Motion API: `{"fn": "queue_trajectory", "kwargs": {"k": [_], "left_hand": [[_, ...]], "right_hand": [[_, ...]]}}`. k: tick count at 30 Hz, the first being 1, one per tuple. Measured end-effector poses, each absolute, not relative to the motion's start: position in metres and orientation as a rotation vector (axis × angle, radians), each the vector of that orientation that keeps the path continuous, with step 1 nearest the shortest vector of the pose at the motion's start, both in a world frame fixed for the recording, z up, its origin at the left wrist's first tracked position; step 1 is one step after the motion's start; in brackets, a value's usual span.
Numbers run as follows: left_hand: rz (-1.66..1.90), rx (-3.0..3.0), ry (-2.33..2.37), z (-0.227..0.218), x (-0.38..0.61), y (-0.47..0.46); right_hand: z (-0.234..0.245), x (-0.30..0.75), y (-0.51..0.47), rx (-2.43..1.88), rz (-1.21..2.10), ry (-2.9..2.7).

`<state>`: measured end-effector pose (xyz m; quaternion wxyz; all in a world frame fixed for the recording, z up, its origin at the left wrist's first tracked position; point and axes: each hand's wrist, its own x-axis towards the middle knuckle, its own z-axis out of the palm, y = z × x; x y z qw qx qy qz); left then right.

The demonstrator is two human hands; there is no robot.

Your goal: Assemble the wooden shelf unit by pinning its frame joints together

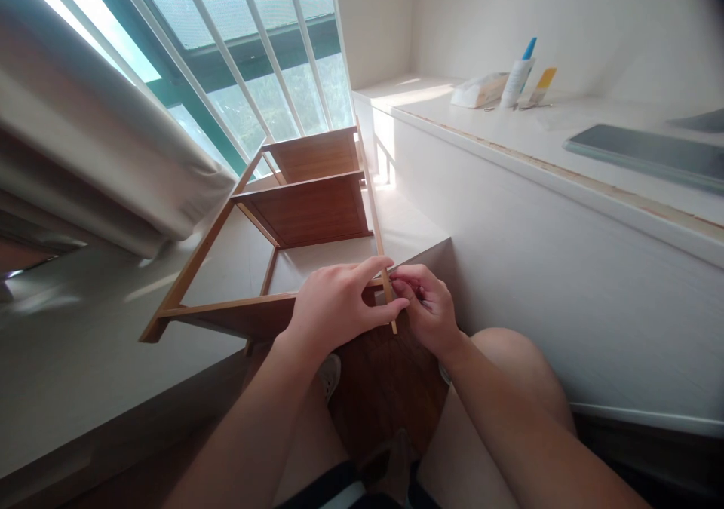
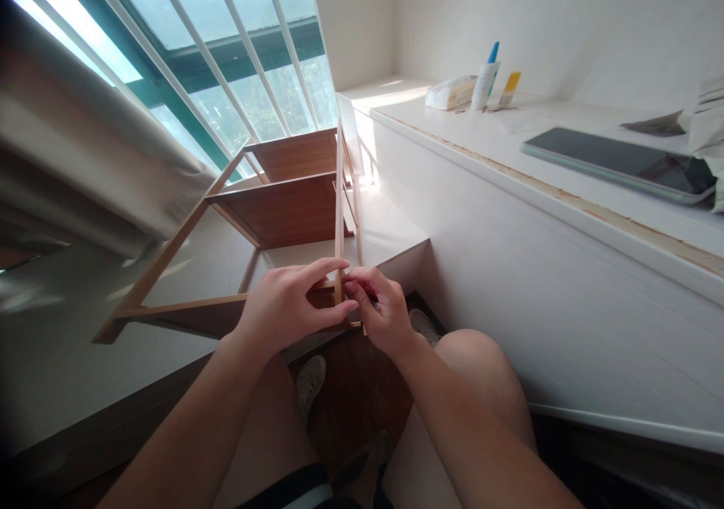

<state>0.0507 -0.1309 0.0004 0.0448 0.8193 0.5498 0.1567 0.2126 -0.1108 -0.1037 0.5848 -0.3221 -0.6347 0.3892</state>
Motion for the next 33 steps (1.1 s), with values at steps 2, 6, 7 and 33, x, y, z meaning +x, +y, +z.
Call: {"fn": "queue_trajectory", "kwargs": {"k": [2, 6, 7, 33], "left_hand": [[0.486, 2.492, 1.673, 0.001, 0.051, -0.131], [0.516, 2.468, 1.656, 0.000, 0.051, -0.131], [0.523, 2.462, 1.654, 0.001, 0.051, -0.131], [0.522, 2.409, 1.634, 0.003, 0.051, -0.128]], "right_hand": [[-0.100, 0.214, -0.110, -0.752, 0.852, -1.533], [-0.094, 0.217, -0.108, -0.771, 0.769, -1.636], [-0.093, 0.217, -0.108, -0.778, 0.763, -1.652], [-0.089, 0.229, -0.098, -0.728, 0.934, -1.742]]}}
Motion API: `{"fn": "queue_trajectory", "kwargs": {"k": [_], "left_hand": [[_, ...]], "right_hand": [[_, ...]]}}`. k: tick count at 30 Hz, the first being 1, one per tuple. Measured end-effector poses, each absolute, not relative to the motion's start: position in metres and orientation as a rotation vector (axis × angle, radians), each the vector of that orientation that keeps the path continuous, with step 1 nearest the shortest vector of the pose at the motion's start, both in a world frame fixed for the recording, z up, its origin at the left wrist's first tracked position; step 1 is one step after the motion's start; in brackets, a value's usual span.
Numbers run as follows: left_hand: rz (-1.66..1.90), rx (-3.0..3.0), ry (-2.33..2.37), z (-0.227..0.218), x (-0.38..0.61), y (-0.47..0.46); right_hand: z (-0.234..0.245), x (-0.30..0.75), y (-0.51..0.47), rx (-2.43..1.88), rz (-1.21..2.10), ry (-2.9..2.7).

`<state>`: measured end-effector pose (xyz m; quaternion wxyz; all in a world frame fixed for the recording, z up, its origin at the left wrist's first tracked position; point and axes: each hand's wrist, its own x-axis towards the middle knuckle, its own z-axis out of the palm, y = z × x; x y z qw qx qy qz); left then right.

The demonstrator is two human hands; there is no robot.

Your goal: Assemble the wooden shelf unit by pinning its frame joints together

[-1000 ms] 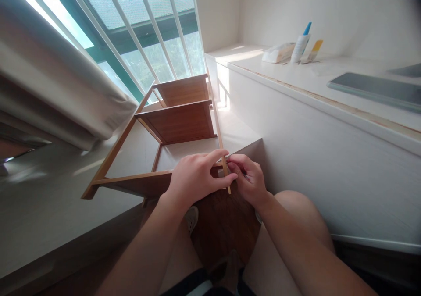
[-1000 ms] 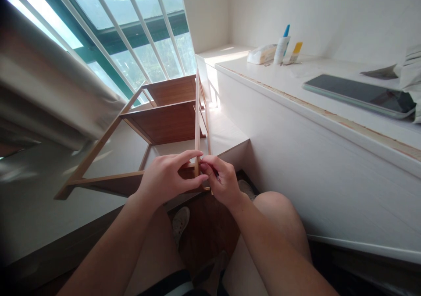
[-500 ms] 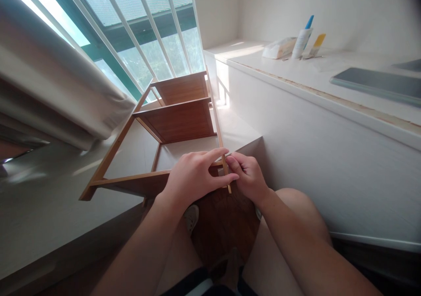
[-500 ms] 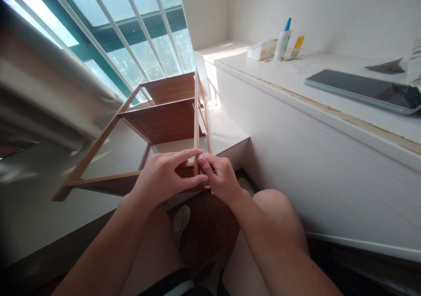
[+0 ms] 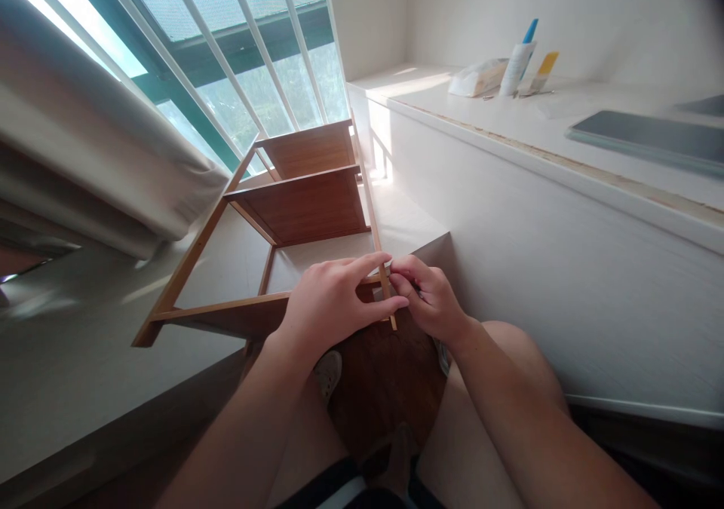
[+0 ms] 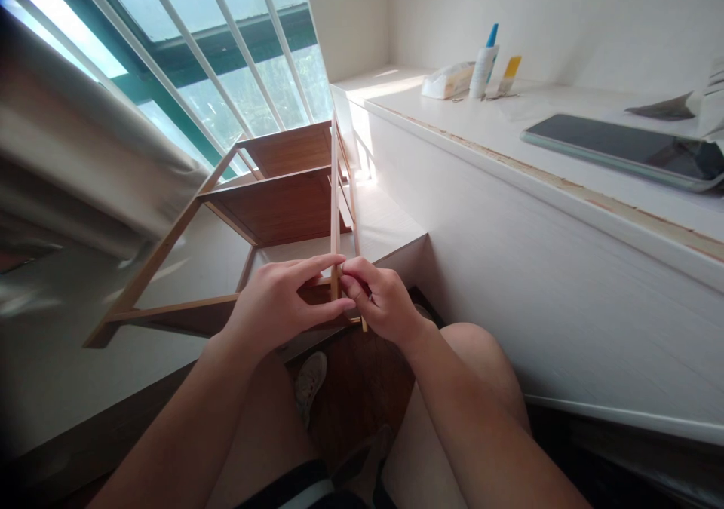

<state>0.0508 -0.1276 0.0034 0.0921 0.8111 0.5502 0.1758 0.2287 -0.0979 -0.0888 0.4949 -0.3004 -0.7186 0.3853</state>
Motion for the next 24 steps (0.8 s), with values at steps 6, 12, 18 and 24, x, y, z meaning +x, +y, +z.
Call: {"fn": "queue_trajectory", "kwargs": {"k": [6, 12, 18, 24], "left_hand": [[0.487, 2.439, 1.696, 0.006, 0.054, -0.130], [0.519, 2.439, 1.695, 0.006, 0.053, -0.131], [0.462, 2.435, 1.719, 0.006, 0.053, -0.132], [0.410, 2.469, 1.745, 0.012, 0.054, -0.135]], "right_hand": [[-0.082, 0.220, -0.097, -0.716, 1.128, -1.664], [-0.083, 0.222, -0.094, -0.699, 1.172, -1.666], [-0.089, 0.228, -0.096, -0.718, 1.148, -1.617], [-0.090, 0.231, -0.097, -0.661, 1.042, -1.723]]}}
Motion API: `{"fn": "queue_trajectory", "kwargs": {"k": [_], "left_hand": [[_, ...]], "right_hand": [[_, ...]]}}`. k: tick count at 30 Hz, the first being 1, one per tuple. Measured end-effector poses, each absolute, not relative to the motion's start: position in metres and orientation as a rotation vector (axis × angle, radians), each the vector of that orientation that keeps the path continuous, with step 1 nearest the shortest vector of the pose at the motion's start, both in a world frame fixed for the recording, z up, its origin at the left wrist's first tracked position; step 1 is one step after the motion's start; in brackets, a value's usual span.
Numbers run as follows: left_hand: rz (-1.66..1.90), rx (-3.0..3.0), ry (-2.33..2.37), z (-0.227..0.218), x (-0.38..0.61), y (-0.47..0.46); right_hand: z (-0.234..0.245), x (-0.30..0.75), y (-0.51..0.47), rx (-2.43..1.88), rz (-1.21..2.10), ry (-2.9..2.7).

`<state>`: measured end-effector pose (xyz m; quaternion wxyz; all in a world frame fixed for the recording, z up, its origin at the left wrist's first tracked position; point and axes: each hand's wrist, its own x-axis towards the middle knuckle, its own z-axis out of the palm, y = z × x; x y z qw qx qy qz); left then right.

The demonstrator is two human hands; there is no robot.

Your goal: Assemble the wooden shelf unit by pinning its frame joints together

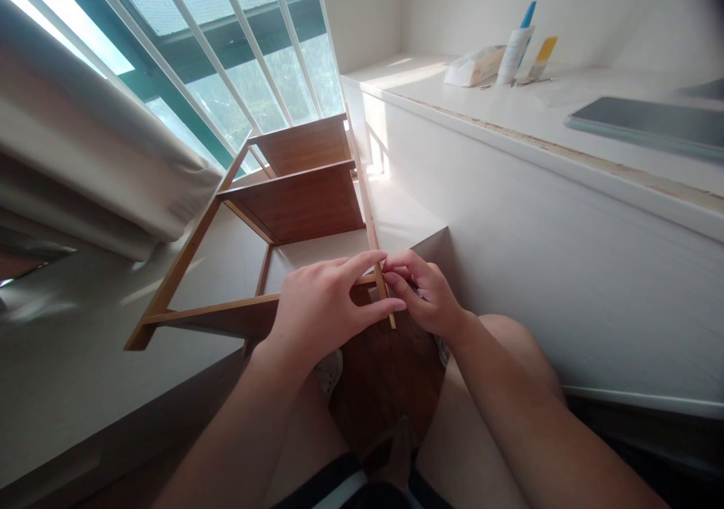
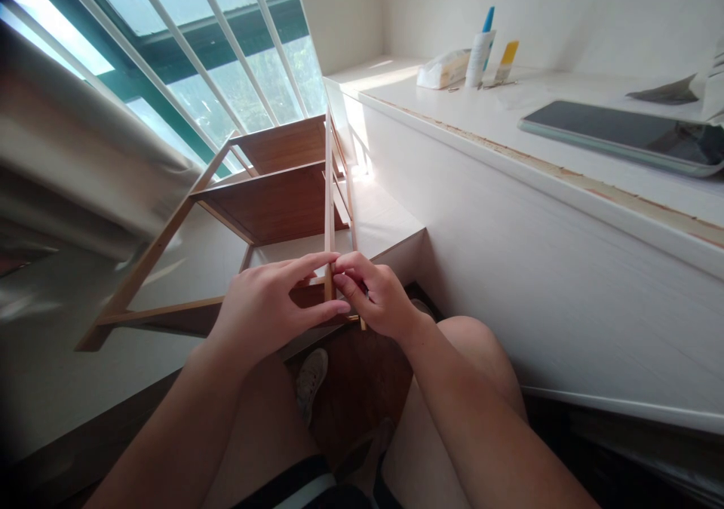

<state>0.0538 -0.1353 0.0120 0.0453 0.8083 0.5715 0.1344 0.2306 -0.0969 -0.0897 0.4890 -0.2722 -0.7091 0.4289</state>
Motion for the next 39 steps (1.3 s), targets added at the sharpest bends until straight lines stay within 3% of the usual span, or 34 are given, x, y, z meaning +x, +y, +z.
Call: {"fn": "queue_trajectory", "kwargs": {"k": [20, 39], "left_hand": [[0.179, 2.567, 1.705, 0.014, 0.030, -0.137], [0.351, 2.530, 1.507, 0.008, 0.038, -0.128]], "right_hand": [[-0.083, 0.220, -0.101, -0.787, 1.019, -1.702], [-0.087, 0.213, -0.100, -0.784, 0.961, -1.553]]}}
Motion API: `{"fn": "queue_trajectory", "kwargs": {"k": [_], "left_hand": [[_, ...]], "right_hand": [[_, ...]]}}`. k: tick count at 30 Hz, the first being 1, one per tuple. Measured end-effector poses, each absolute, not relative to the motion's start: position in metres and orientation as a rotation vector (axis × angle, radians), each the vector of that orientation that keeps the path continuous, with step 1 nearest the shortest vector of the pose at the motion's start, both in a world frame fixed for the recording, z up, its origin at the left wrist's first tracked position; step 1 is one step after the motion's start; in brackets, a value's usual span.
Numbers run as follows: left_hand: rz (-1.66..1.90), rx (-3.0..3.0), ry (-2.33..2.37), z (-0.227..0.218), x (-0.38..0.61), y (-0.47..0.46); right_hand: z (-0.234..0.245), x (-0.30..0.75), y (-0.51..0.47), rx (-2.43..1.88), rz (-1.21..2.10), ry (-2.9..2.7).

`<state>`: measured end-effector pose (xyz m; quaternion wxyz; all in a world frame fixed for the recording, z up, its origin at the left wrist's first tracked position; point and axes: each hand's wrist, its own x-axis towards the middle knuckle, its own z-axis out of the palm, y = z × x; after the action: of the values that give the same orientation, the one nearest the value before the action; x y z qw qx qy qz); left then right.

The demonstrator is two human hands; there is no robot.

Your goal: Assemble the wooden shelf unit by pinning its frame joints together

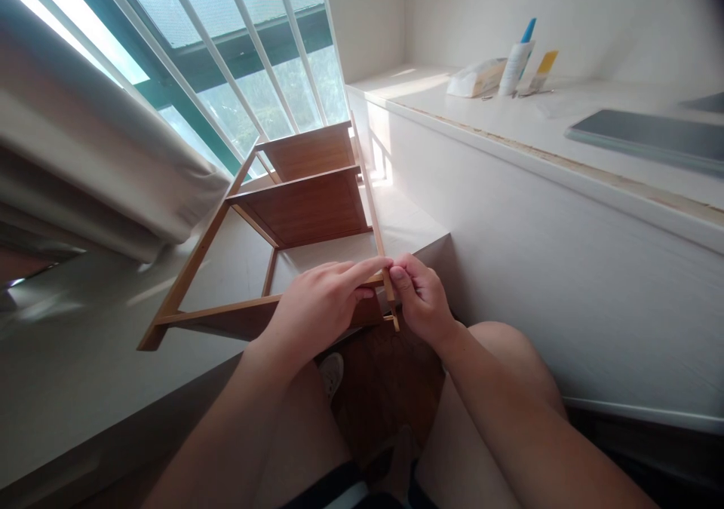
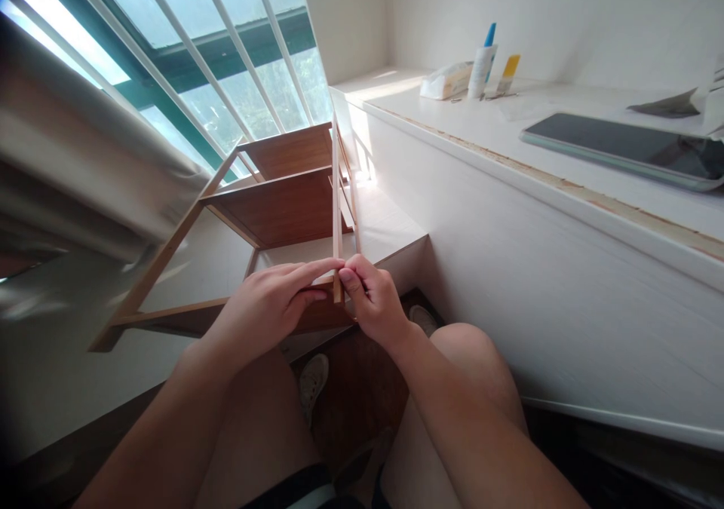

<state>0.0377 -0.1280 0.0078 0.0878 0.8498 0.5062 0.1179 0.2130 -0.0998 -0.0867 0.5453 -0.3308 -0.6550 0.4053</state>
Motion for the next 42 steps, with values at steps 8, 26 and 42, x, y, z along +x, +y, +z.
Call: {"fn": "queue_trajectory", "kwargs": {"k": [8, 26, 42], "left_hand": [[0.389, 2.553, 1.511, 0.007, 0.039, -0.128], [0.428, 2.541, 1.533, 0.006, 0.039, -0.128], [0.351, 2.494, 1.539, 0.006, 0.039, -0.127]], "right_hand": [[-0.091, 0.231, -0.097, -0.697, 1.142, -1.644], [-0.090, 0.229, -0.098, -0.786, 1.027, -1.559], [-0.090, 0.233, -0.097, -0.803, 0.985, -1.613]]}}
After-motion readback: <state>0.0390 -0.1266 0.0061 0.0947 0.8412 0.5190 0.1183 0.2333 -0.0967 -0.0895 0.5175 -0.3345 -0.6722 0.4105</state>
